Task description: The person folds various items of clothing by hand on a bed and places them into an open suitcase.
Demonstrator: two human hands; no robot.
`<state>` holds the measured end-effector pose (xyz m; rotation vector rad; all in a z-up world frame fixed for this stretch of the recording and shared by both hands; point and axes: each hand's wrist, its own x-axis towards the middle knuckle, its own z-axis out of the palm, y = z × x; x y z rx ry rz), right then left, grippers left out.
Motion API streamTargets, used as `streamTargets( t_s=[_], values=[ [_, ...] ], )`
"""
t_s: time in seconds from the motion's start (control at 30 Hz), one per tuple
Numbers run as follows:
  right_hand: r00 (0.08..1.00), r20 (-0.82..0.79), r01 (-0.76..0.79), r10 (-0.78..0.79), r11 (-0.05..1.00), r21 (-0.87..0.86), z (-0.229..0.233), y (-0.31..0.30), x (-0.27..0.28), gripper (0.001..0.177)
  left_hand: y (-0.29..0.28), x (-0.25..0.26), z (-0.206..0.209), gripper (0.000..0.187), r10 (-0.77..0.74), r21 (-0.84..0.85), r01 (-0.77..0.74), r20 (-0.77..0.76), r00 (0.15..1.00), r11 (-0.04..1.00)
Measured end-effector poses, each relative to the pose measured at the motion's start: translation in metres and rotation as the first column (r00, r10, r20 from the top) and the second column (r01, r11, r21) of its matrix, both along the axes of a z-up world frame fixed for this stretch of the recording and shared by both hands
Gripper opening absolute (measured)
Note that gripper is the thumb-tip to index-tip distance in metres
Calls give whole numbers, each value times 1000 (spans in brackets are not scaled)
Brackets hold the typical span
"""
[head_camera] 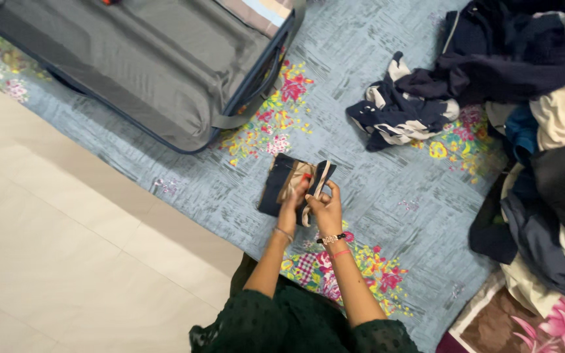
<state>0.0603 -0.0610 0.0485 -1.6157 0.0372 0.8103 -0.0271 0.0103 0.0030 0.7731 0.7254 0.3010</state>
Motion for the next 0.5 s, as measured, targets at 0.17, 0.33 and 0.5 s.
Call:
streamTargets(
  t_s=[0.17, 0.33, 0.5],
  values=[
    [993, 64, -89, 95, 992, -93, -21, 20, -15, 74, -36, -56, -5, 86, 6, 161, -13, 45, 999, 987],
    [989, 61, -131, 134, 990, -43, -41, 35, -23, 77, -52, -85, -14, 85, -34, 138, 42, -63, 997, 990],
    [987, 8, -161, 162, 985, -63, -40, 51, -27, 77, -51, -74, -19, 45, 144, 214, -88, -263, 954, 973]
  ],
)
